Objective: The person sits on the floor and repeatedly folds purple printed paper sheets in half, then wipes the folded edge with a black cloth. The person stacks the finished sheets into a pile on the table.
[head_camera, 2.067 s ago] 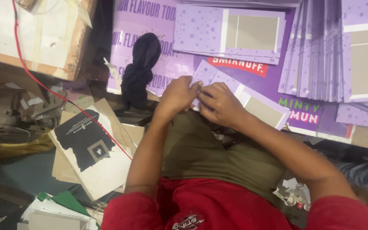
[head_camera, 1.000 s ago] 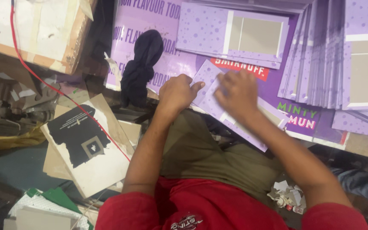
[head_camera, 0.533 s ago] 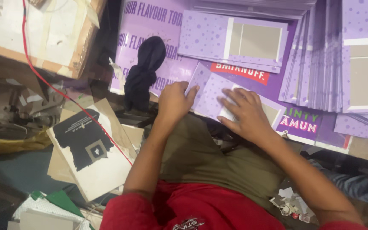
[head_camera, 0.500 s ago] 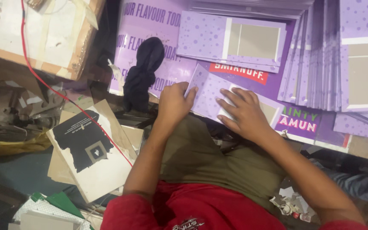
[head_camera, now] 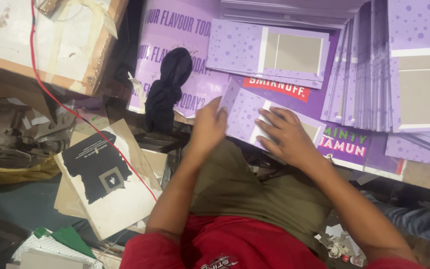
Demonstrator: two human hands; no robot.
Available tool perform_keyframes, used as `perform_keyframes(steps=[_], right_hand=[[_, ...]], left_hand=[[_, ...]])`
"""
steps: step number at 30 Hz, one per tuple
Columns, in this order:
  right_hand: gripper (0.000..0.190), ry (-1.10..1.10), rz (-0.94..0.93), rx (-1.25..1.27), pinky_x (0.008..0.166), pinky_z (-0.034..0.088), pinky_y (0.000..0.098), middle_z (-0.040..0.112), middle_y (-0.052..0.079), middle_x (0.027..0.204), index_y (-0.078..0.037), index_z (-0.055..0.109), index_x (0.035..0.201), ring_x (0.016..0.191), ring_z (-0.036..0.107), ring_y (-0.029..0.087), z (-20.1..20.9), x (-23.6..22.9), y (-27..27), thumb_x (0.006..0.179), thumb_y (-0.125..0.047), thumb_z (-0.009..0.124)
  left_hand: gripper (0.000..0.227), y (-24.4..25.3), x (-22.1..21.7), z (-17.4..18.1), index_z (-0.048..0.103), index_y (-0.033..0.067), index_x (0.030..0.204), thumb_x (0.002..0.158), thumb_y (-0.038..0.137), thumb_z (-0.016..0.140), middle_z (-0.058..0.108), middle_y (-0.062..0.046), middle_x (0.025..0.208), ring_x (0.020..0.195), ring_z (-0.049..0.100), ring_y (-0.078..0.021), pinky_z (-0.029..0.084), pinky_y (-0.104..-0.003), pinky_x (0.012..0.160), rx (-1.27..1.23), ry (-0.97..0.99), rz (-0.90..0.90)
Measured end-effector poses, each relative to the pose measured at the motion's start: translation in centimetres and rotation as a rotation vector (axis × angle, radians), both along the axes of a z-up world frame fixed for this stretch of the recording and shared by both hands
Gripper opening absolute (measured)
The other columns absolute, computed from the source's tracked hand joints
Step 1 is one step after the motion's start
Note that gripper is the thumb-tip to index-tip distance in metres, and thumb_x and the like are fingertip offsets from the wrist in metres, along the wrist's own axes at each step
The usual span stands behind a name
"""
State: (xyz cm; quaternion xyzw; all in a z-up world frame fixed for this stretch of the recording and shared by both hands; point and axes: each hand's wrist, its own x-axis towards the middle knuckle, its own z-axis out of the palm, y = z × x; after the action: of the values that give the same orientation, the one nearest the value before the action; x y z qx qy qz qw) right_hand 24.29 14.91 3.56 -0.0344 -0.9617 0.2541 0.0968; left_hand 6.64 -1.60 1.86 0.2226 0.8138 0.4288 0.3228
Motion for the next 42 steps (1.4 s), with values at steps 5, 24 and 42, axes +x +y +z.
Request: perform_keyframes(steps=[5, 24, 42], right_hand=[[0.041, 0.018, 0.040, -0.009, 0.113, 0.042, 0.0488, 0.063, 0.013, 0.140, -0.004, 0.068, 0.127, 0.135, 0.051, 0.038, 0.1, 0.5, 0.1, 0.091, -0.023, 0.072], [0.040, -0.228, -0.149, -0.429, 0.096, 0.055, 0.0433, 0.070, 0.014, 0.122, -0.008, 0.065, 0.123, 0.115, 0.068, 0.034, -5.8, 3.3, 2.3, 0.085, -0.018, 0.072], [0.092, -0.279, -0.105, 0.247, 0.116, 0.021, 0.0664, 0.034, 0.018, 0.162, -0.025, 0.051, 0.148, 0.147, 0.029, 0.043, 1.2, 2.7, 0.4, 0.068, -0.065, 0.074]], left_hand=[[0.038, -0.9, -1.3, 0.3, 0.059, -0.0052, 0.134, 0.097, 0.000, 0.054, 0.074, -0.019, 0.112, 0.099, 0.070, -0.0230, 0.055, -0.032, 0.086, 0.548, -0.399, 0.076], [0.051, 1.9, 13.5, 1.5, 0.055, -0.0006, 0.143, 0.093, 0.006, 0.056, 0.060, -0.029, 0.139, 0.132, 0.057, -0.0443, 0.046, -0.054, 0.112, 0.255, 0.865, -0.294], [0.038, -1.9, 1.4, 0.1, 0.060, -0.0108, 0.128, 0.091, -0.004, 0.069, 0.074, -0.013, 0.112, 0.101, 0.071, -0.0138, 0.059, -0.026, 0.085, 0.574, -0.130, 0.071]])
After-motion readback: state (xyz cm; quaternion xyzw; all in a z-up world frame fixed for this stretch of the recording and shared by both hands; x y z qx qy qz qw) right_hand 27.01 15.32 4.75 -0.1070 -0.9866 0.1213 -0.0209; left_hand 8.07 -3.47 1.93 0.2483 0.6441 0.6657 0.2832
